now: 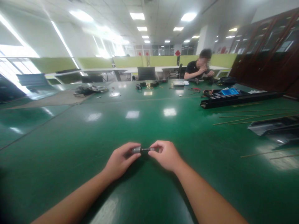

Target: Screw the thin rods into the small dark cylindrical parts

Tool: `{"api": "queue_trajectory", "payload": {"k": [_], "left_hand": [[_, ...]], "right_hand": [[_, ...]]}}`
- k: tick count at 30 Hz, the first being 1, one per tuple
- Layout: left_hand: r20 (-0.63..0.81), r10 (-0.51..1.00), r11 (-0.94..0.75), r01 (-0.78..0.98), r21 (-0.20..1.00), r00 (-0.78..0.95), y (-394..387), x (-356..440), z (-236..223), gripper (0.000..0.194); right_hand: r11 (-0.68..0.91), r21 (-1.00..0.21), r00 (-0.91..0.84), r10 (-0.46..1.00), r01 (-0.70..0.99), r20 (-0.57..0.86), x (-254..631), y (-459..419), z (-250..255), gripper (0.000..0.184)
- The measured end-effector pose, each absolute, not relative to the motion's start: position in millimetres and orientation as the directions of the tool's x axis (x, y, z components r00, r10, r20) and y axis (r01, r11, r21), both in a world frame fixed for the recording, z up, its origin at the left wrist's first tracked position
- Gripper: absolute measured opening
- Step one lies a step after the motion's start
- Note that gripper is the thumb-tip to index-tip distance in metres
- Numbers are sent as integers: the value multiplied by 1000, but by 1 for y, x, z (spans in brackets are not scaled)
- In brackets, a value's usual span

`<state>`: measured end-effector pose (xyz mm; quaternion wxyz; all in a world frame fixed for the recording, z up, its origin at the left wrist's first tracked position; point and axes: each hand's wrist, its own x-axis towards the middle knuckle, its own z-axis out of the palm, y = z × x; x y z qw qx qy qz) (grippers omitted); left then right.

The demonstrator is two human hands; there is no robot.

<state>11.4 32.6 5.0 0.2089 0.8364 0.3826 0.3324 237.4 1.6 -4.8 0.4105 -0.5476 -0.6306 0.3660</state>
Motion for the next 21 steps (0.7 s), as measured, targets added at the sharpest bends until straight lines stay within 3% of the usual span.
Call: {"api": "queue_trajectory", "payload": {"k": [11, 16, 21], "left_hand": [[431, 772, -635, 551, 540, 467, 43, -4, 6, 28], [448, 870, -447, 709, 545, 204, 49, -39, 25, 47], [299, 952, -172, 692, 701, -67, 29, -119, 50, 45]], "right_hand": [[163, -888, -45, 986, 430, 159, 245, 7, -3, 20], [192, -891, -90, 981, 411, 169, 242, 6, -4, 19], [216, -889, -126, 976, 403, 180, 236, 5, -5, 18]]}}
